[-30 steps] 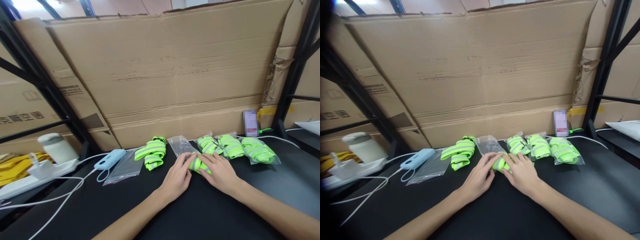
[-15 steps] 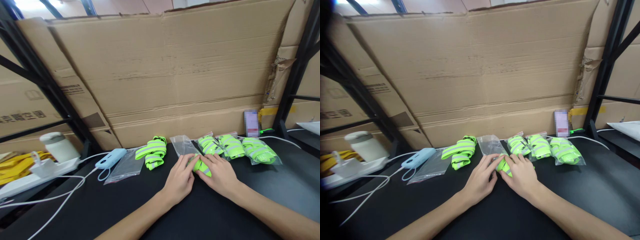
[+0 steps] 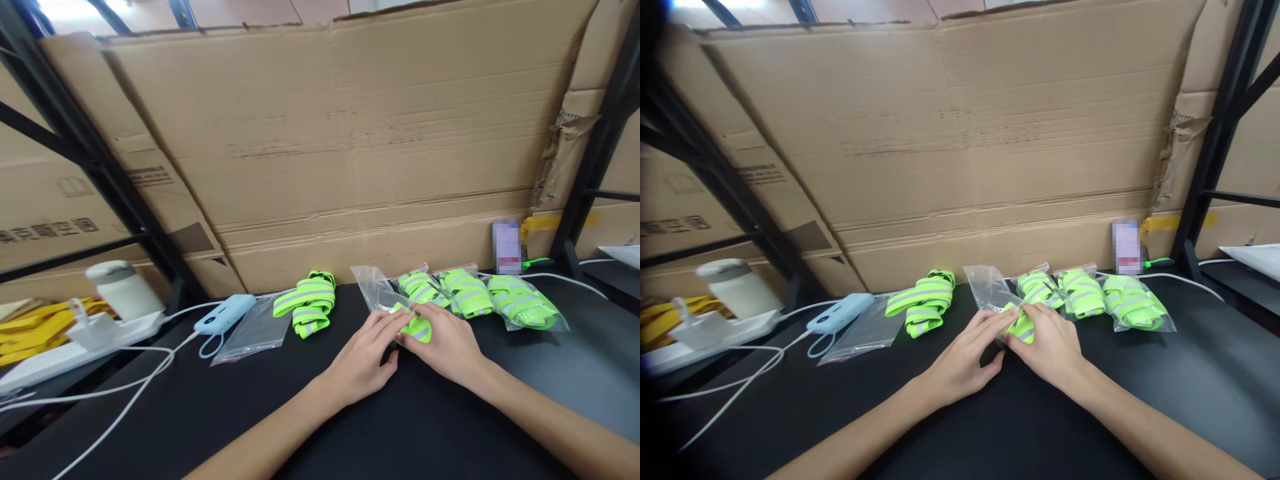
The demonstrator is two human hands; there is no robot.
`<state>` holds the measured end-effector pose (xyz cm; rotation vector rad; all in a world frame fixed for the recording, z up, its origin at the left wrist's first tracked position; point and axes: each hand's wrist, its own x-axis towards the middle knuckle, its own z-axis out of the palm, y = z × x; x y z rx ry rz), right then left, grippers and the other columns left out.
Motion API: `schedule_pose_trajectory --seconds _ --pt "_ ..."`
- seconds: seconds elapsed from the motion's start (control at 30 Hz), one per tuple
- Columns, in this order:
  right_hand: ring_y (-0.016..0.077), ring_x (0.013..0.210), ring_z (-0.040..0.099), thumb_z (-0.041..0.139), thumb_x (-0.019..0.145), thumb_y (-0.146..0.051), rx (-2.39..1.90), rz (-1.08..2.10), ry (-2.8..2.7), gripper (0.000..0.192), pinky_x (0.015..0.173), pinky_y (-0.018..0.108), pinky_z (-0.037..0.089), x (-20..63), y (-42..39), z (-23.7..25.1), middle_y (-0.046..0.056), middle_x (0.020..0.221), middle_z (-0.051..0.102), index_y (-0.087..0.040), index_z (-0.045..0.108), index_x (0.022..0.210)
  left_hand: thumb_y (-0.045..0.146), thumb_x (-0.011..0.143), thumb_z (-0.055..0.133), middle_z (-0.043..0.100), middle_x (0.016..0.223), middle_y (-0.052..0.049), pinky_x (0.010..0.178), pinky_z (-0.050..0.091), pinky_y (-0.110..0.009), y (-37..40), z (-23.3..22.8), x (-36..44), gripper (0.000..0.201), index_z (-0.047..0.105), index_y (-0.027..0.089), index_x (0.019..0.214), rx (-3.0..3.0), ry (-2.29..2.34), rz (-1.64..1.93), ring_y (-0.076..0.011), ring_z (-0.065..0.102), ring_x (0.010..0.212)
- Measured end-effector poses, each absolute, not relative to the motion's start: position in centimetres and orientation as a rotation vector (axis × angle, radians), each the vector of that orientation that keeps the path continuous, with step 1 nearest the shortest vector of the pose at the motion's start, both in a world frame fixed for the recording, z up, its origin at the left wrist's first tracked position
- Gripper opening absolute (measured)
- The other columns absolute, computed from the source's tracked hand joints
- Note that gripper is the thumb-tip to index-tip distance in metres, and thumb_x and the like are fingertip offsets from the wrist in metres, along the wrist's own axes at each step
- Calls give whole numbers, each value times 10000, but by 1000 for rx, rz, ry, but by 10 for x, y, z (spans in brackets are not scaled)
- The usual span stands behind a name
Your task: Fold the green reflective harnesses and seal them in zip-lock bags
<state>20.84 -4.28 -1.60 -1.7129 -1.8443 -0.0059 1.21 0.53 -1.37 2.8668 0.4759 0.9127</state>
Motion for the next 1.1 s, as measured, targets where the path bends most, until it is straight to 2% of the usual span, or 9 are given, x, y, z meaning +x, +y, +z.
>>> schedule_pose_trajectory --seconds 0.2,0.33,0.43,0.57,0.73,0.83,0.93,1.03,1.1 --pt "305 1029 708 690 829 -457 -1573 166 -1808 452 875 452 569 211 -42 -15 99 1220 689 -224 668 1216 41 957 427 588 1365 -112 1026 552 -427 16 -17 5 650 278 252 1554 2989 452 831 -238 553 1236" --pt "305 1215 614 685 850 -449 -1383 329 -1884 561 1017 483 504 217 -44 -14 130 1368 581 -221 568 1350 116 983 478 640 1235 -107 967 587 -399 25 -22 0 559 353 230 1517 3023 522 874 -233 609 1150" --pt "315 1343 508 769 789 -432 -1228 540 -1995 798 1082 496 460 228 -47 -9 141 1499 476 -239 415 1478 75 971 467 648 1225 -97 947 593 -385 32 -22 -4 510 435 217 1459 3002 520 897 -228 595 1151" --pt "298 1340 502 861 690 -340 -1157 783 -2050 1060 1030 441 512 241 -48 -3 121 1573 379 -299 256 1560 28 920 503 665 1193 -81 921 603 -367 40 -21 -10 469 548 208 1350 2870 574 929 -207 605 1115" --pt "253 1096 605 924 608 -323 -1202 867 -1921 1183 886 407 582 243 -36 -19 139 1418 499 -275 248 1577 12 897 495 685 1213 -71 957 588 -397 40 -20 -10 478 593 220 1316 2785 523 925 -203 594 1149" --pt "222 958 601 937 586 -360 -1247 826 -1868 1160 805 385 591 240 -30 -28 130 1296 535 -221 316 1556 -5 862 476 667 1263 -72 1006 558 -414 31 -17 -7 570 553 227 1377 2708 494 889 -213 553 1214" --pt "212 937 597 902 643 -402 -1280 737 -1906 1023 826 387 573 235 -30 -29 134 1286 512 -185 408 1512 22 843 486 630 1299 -92 1052 517 -438 18 -10 -5 640 483 231 1449 2627 522 871 -228 527 1246" --pt "244 1026 598 890 652 -436 -1304 651 -1913 904 831 381 560 231 -32 -27 164 1417 428 -186 513 1434 184 873 615 581 1372 -113 1087 470 -494 10 -3 -4 637 435 240 1481 2625 495 833 -271 509 1264" --pt "266 1049 601 900 630 -450 -1332 620 -1902 863 806 372 556 230 -32 -26 168 1452 436 -187 562 1380 362 822 752 548 1414 -124 1096 450 -520 9 -1 -4 757 416 246 1490 2660 487 783 -305 495 1276"
